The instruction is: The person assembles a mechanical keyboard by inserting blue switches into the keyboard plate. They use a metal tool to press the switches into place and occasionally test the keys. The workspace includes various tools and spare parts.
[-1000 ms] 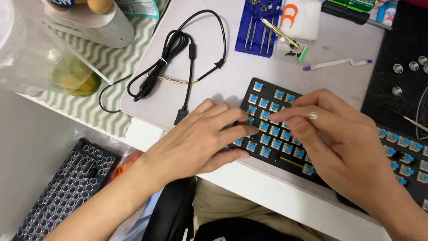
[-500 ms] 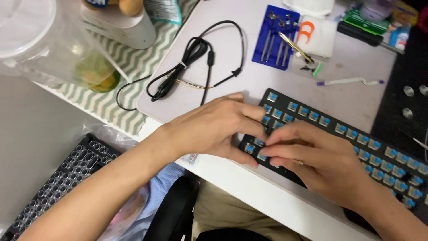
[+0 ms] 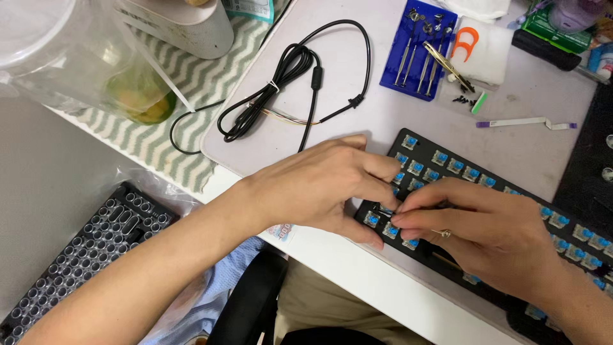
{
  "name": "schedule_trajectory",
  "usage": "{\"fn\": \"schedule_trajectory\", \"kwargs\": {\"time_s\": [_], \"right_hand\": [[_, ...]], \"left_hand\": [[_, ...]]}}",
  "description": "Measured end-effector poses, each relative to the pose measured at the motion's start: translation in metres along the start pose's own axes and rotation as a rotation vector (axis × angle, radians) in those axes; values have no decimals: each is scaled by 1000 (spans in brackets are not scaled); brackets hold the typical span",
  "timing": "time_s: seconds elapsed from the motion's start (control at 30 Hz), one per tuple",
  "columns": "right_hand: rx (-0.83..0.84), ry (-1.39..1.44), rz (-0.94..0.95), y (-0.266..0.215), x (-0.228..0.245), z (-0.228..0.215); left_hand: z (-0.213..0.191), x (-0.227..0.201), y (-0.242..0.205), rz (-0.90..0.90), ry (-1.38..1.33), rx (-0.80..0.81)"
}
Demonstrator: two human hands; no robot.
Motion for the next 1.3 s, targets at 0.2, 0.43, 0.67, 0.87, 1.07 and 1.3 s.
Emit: {"fn": "schedule_trajectory", "kwargs": {"time_s": [0.2, 0.43, 0.67, 0.87, 1.07, 1.3], "right_hand": [[-20, -23, -16, -4, 0, 1], [4, -13, -48, 4, 4, 0], [-1, -95, -161, 11, 15, -1], [129, -26, -230, 26, 7, -1], [387, -113, -358, 54, 17, -4], [624, -220, -274, 80, 19, 4]], "left_hand": [[1, 0, 0, -12, 38, 7], [0, -1, 1, -21, 37, 13], [0, -2, 0, -20, 37, 14], [-3, -5, 1, 5, 11, 11], [-1, -2, -1, -73, -30, -4], [-4, -2, 1, -161, -66, 4]]}}
Point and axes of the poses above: each hand's wrist, its own y-axis towards the middle knuckle, its own z-axis out of the palm, x = y × z, the point moved 4 cm from there along y, towards the middle knuckle, and after that the axes turned 2 degrees about -z, right-handed, at the moved point
